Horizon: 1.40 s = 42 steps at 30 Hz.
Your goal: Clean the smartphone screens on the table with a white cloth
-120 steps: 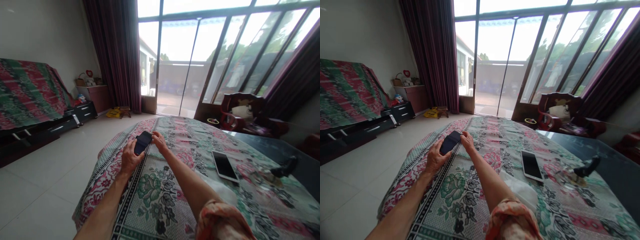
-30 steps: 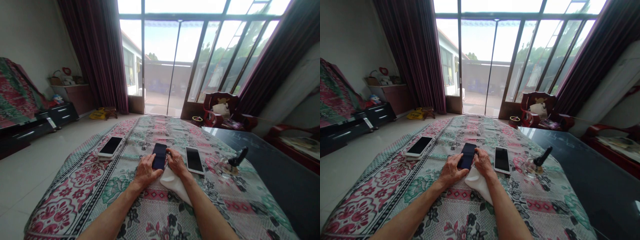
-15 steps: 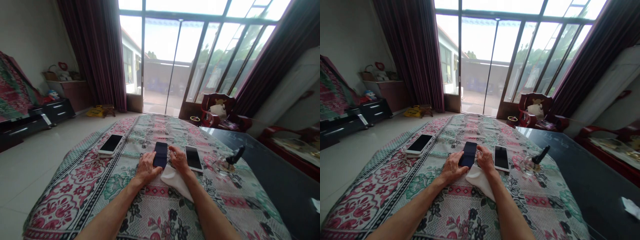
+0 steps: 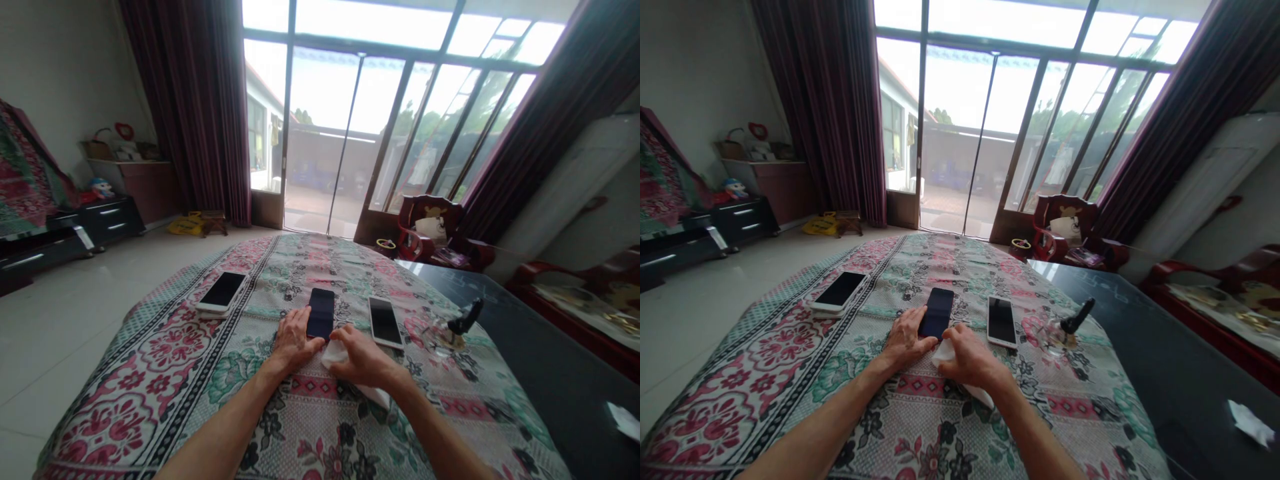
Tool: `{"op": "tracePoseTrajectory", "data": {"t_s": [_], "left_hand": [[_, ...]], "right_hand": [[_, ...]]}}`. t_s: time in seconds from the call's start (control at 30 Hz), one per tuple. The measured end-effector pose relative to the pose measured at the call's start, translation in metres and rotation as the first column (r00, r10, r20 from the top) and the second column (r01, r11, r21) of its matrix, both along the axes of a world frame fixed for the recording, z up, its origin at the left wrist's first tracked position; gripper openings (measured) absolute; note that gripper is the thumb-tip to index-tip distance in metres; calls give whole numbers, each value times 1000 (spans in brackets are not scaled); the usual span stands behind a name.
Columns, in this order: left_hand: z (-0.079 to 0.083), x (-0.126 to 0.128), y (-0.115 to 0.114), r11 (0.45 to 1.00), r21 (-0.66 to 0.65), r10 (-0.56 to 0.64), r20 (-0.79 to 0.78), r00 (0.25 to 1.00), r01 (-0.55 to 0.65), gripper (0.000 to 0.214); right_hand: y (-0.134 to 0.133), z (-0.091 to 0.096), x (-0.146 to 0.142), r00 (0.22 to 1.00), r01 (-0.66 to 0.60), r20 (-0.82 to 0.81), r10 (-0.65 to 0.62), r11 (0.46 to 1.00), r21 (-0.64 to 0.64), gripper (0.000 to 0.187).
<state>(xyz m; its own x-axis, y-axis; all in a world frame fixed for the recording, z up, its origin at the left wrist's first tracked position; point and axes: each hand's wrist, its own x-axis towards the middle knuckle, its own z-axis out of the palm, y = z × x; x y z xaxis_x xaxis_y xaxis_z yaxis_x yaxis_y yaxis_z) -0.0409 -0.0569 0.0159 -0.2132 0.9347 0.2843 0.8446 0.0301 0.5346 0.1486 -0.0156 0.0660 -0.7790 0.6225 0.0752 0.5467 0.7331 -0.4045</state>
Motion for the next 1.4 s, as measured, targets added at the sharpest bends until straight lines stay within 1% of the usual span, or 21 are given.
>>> {"op": "tracePoseTrajectory", "data": {"t_s": [0.1, 0.17, 0.3, 0.4, 0.47, 0.57, 0.63, 0.73, 0.87, 0.97, 1.07, 1.13, 1.2, 1.23, 1.33, 1.4], "left_hand": [[-2, -1, 1, 1000, 24, -4, 13, 1000, 3, 75], [-2, -1, 2, 999, 35, 3, 13, 1000, -4, 75], [-4, 0, 1, 999, 48, 11, 19, 1000, -12, 76], [-5, -4, 3, 999, 51, 9, 48, 999, -11, 76], [-3, -10, 9, 999, 37, 12, 96, 995, -16, 68], [2, -23, 29, 998, 26, 56, 123, 991, -59, 41], [7, -32, 48, 996, 53, 69, 81, 994, -73, 30], [10, -44, 79, 996, 82, 37, 46, 998, -40, 26], [6, -54, 109, 994, 106, 16, 23, 1000, -18, 28], [1, -58, 120, 995, 102, -23, -5, 1000, 23, 27], [-2, -61, 123, 994, 66, -83, -67, 994, 87, 25], [-2, -62, 123, 996, 46, -77, -85, 993, 81, 26], [-3, -61, 122, 997, 41, -58, -86, 995, 62, 25], [-3, -61, 122, 997, 43, -54, -82, 995, 58, 25], [-5, -59, 122, 997, 70, -42, -54, 998, 46, 24], [-7, -58, 123, 996, 88, -24, -29, 999, 27, 22]], "right_hand": [[-6, -4, -1, 1000, 2, -10, -2, 999, 48, 33], [-8, -5, 0, 1000, -9, -19, 10, 999, 49, 33], [-8, -7, 4, 998, -50, -31, 51, 998, 29, 41], [-5, -13, 6, 997, -41, -67, 44, 998, 48, 36], [-2, -16, 6, 995, -35, -92, 40, 998, 58, 32], [2, -18, 5, 994, -23, -110, 27, 999, 35, 28], [4, -18, 5, 993, -14, -116, 16, 1000, 13, 28], [3, -16, 7, 993, -6, -122, 6, 1000, 2, 29], [2, -16, 9, 990, -8, -138, 7, 1000, -7, 27], [2, -18, 9, 990, -5, -144, 3, 1000, -14, 26], [3, -21, 8, 985, 3, -171, -7, 1000, -22, 25], [6, -23, 7, 979, 34, -202, -41, 999, -38, 17], [12, -23, 4, 963, 104, -244, -112, 993, -47, 12], [16, -22, 1, 950, 145, -273, -150, 989, -40, 12], [33, -14, -14, 902, 257, -368, -225, 965, 41, 17], [50, -8, -29, 879, 331, -389, -274, 939, 88, 19]]}}
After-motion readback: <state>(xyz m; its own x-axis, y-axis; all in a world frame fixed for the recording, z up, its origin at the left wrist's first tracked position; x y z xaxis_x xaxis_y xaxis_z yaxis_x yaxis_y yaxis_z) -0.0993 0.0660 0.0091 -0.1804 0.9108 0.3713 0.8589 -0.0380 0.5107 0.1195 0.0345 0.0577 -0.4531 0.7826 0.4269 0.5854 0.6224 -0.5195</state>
